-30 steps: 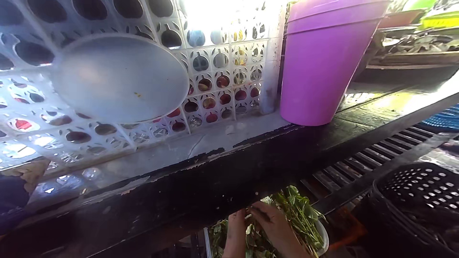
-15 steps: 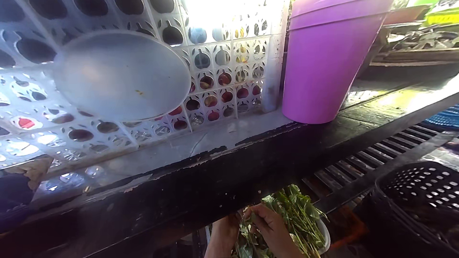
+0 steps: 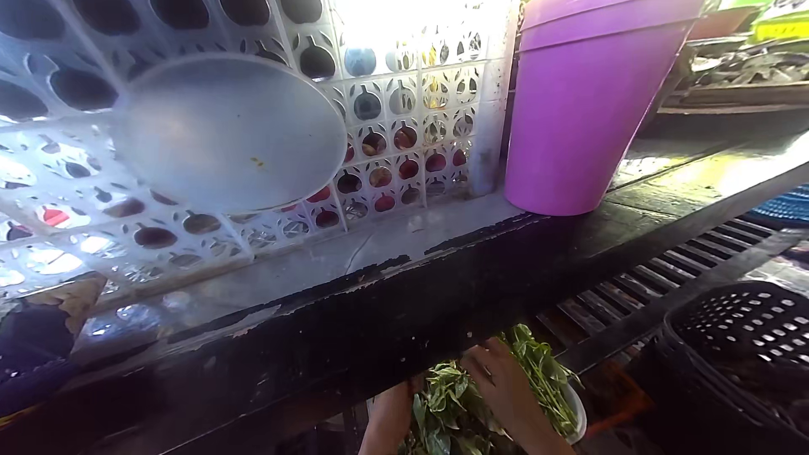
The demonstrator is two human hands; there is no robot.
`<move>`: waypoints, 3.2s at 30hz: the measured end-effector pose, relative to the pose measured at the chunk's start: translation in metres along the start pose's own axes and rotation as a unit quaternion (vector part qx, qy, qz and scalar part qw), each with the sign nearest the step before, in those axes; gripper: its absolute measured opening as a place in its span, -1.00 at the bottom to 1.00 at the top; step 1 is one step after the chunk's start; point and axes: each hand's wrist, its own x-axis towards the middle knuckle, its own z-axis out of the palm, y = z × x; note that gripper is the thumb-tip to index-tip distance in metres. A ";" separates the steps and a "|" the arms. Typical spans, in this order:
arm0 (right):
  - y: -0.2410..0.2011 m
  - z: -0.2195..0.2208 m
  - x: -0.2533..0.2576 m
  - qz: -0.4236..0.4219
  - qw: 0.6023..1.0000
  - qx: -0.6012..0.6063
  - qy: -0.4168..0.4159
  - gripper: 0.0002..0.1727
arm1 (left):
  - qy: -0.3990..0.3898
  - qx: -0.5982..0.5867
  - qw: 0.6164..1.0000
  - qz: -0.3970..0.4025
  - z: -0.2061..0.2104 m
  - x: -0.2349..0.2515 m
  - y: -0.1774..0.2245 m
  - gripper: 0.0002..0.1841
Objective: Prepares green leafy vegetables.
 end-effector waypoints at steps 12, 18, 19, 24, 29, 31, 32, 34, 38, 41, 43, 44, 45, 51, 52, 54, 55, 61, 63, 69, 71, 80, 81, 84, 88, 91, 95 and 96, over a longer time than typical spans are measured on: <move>0.011 -0.011 0.011 -0.190 0.965 -0.151 0.101 -0.83 | -0.199 0.100 0.971 -0.084 0.010 -0.006 -0.001 -0.68; 0.003 -0.020 0.015 0.030 0.989 0.052 0.138 -0.83 | -0.208 0.171 0.960 -0.072 0.009 -0.007 -0.002 -0.67; 0.001 -0.027 0.017 0.104 0.977 0.136 0.131 -0.82 | -0.207 0.174 0.960 -0.069 0.009 -0.007 -0.002 -0.67; -0.006 -0.037 0.020 0.229 0.902 0.308 0.198 -0.77 | -0.207 0.185 0.959 -0.065 0.010 -0.006 0.000 -0.69; 0.006 -0.058 0.028 0.236 0.899 0.288 0.232 -0.74 | -0.193 0.196 0.960 -0.047 0.004 -0.005 0.004 -0.70; 0.004 -0.062 0.027 0.081 0.969 0.174 0.156 -0.76 | -0.193 0.198 0.960 -0.047 0.001 -0.005 0.005 -0.70; 0.005 -0.058 0.026 0.002 0.986 0.111 0.124 -0.78 | -0.193 0.197 0.960 -0.049 0.001 -0.005 0.005 -0.71; 0.009 -0.043 0.017 -0.094 0.994 0.017 0.060 -0.78 | -0.189 0.195 0.961 -0.053 0.001 -0.006 0.005 -0.70; 0.008 -0.023 0.002 -0.114 0.990 -0.081 0.003 -0.76 | -0.179 0.189 0.965 -0.045 0.003 -0.008 0.005 -0.68; 0.011 -0.018 0.003 -0.131 0.983 -0.131 0.016 -0.73 | -0.171 0.177 0.968 -0.042 0.003 -0.006 0.003 -0.67; 0.013 -0.017 0.003 -0.127 0.977 -0.173 -0.006 -0.72 | -0.166 0.168 0.971 -0.037 0.001 -0.004 0.000 -0.68; 0.014 -0.017 0.002 -0.119 0.975 -0.186 -0.014 -0.73 | -0.164 0.163 0.972 -0.031 0.000 -0.004 0.000 -0.69; 0.013 -0.015 0.002 -0.102 0.978 -0.181 -0.014 -0.75 | -0.164 0.163 0.973 -0.027 0.000 -0.005 0.000 -0.69; -0.011 -0.032 0.017 0.267 0.885 0.380 0.037 -0.69 | -0.241 0.223 0.944 -0.034 0.011 -0.013 -0.008 -0.71; -0.006 -0.035 0.021 0.299 0.849 0.432 0.063 -0.66 | -0.247 0.234 0.939 -0.036 0.013 -0.014 -0.011 -0.71; -0.001 -0.041 0.027 0.312 0.854 0.407 0.090 -0.66 | -0.242 0.243 0.939 -0.043 0.015 -0.015 -0.014 -0.71; -0.002 -0.043 0.028 0.298 0.890 0.338 0.067 -0.70 | -0.232 0.246 0.940 -0.043 0.015 -0.014 -0.015 -0.71; 0.007 -0.023 0.014 0.055 0.997 -0.003 -0.059 -0.63 | -0.152 0.270 0.948 -0.065 0.005 -0.006 -0.015 -0.67; 0.006 -0.020 0.008 -0.059 0.993 -0.054 -0.090 -0.65 | -0.149 0.265 0.950 -0.077 0.007 -0.006 -0.012 -0.65; 0.011 -0.004 -0.006 -0.200 0.959 -0.198 -0.044 -0.84 | -0.185 0.320 0.925 -0.085 0.007 -0.010 -0.010 -0.65; 0.012 -0.002 -0.003 -0.200 0.956 -0.216 -0.023 -0.84 | -0.207 0.370 0.903 -0.068 0.008 -0.013 -0.007 -0.68; -0.003 -0.001 0.004 0.263 0.891 0.364 -0.071 -0.67 | -0.181 0.305 0.929 0.109 0.005 -0.015 -0.012 -0.70; 0.003 -0.005 0.007 0.235 0.938 0.236 -0.093 -0.70 | -0.160 0.300 0.933 0.118 0.003 -0.014 -0.013 -0.69; 0.021 -0.024 0.021 0.154 0.979 -0.017 -0.132 -0.61 | -0.106 0.301 0.937 0.139 -0.004 -0.015 -0.008 -0.67; 0.043 -0.066 0.028 0.264 0.935 -0.180 -0.154 -0.68 | -0.079 0.397 0.900 0.159 -0.029 -0.042 0.019 -0.63; 0.073 -0.068 0.017 0.351 0.854 -0.277 -0.268 -0.66 | -0.051 0.454 0.881 0.124 -0.062 -0.082 0.055 -0.56; 0.104 -0.054 -0.003 0.319 0.866 -0.249 -0.293 -0.68 | -0.012 0.460 0.887 0.047 -0.129 -0.154 0.078 -0.55; 0.109 -0.056 -0.005 0.297 0.885 -0.227 -0.279 -0.70 | 0.007 0.457 0.890 0.011 -0.144 -0.176 0.081 -0.56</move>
